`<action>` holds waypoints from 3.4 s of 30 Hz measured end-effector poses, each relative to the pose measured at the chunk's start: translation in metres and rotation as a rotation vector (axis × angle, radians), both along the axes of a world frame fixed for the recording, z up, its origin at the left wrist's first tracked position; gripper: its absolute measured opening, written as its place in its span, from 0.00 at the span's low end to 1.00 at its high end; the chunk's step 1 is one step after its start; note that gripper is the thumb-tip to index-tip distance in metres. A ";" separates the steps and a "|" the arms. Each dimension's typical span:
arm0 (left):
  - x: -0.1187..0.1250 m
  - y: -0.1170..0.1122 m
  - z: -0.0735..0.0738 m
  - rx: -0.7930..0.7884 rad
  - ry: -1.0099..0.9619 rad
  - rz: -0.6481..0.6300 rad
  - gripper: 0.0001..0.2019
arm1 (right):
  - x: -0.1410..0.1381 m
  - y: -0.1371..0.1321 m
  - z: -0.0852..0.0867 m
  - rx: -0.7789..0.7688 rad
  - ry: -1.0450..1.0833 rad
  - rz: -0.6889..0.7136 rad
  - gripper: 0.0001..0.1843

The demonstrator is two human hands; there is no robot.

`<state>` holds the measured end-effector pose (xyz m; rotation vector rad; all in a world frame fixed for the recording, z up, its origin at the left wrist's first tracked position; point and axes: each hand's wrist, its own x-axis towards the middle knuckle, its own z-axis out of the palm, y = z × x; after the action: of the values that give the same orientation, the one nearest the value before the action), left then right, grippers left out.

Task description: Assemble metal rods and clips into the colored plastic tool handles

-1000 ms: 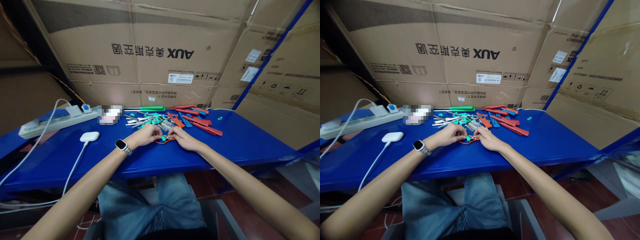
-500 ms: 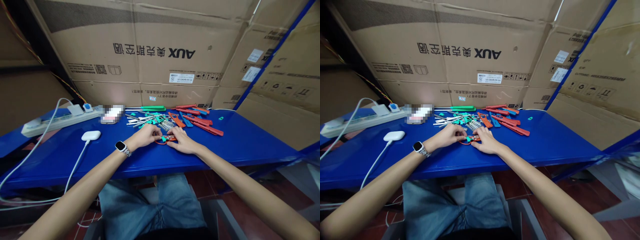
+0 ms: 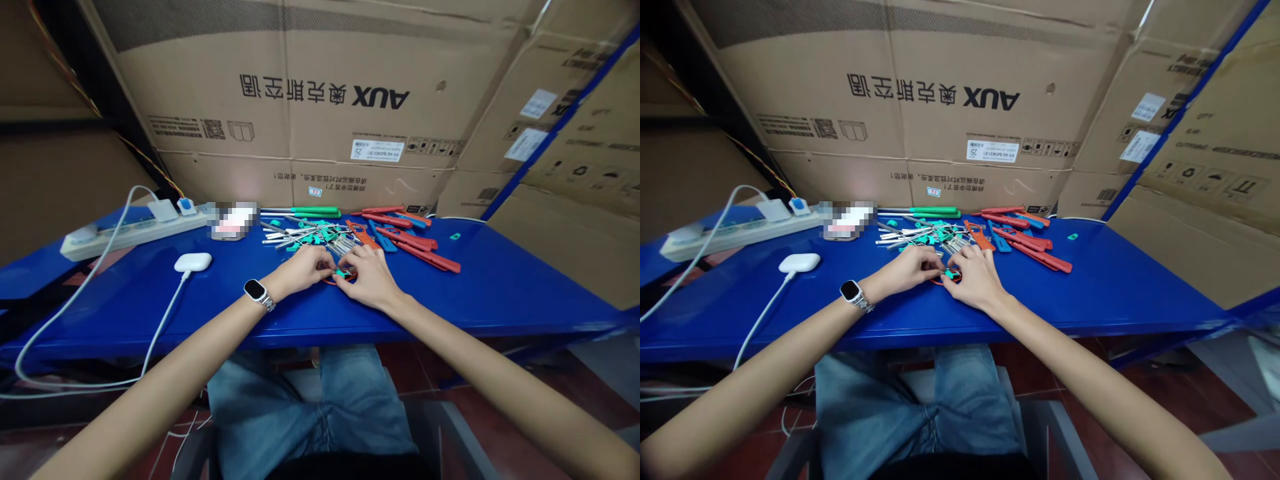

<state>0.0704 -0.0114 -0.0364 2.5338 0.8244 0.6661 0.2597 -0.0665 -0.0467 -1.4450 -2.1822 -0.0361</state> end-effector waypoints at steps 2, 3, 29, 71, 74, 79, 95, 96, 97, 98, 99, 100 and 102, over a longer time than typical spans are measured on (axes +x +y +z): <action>-0.003 -0.004 0.000 0.044 0.017 0.005 0.04 | -0.003 0.000 0.000 -0.031 0.032 0.003 0.07; -0.006 -0.006 0.001 0.073 0.025 -0.001 0.04 | -0.004 0.001 -0.001 -0.041 0.057 0.000 0.05; -0.022 -0.007 -0.011 0.251 0.129 -0.147 0.14 | -0.009 0.000 0.000 -0.045 -0.002 -0.017 0.05; -0.012 0.021 0.007 0.082 0.265 -0.056 0.11 | 0.008 0.040 -0.008 -0.167 0.299 0.252 0.06; -0.012 0.020 0.006 0.057 0.242 -0.069 0.08 | 0.007 0.033 -0.010 -0.122 0.244 0.243 0.06; -0.016 0.008 0.000 0.227 0.261 -0.001 0.09 | 0.004 0.022 -0.008 -0.062 0.033 0.207 0.10; -0.030 0.000 -0.001 0.413 0.381 -0.030 0.17 | 0.002 0.020 -0.006 -0.064 -0.085 0.172 0.11; -0.033 0.001 -0.002 0.412 0.375 -0.048 0.17 | 0.002 0.020 -0.006 -0.062 -0.089 0.166 0.11; -0.035 0.001 -0.003 0.418 0.368 -0.063 0.18 | 0.002 0.020 -0.006 -0.060 -0.092 0.161 0.11; -0.038 0.002 -0.004 0.430 0.364 -0.074 0.18 | 0.002 0.020 -0.007 -0.057 -0.094 0.157 0.11; -0.041 0.002 -0.005 0.448 0.364 -0.083 0.19 | 0.002 0.020 -0.007 -0.054 -0.093 0.156 0.12; -0.044 0.003 -0.006 0.470 0.373 -0.090 0.20 | 0.002 0.020 -0.007 -0.050 -0.093 0.155 0.12; -0.048 0.002 -0.006 0.521 0.414 -0.105 0.20 | 0.002 0.020 -0.007 -0.047 -0.094 0.157 0.12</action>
<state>0.0222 -0.0091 -0.0424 3.2342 0.7032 0.3539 0.2618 -0.0466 -0.0539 -1.3158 -2.3815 0.0023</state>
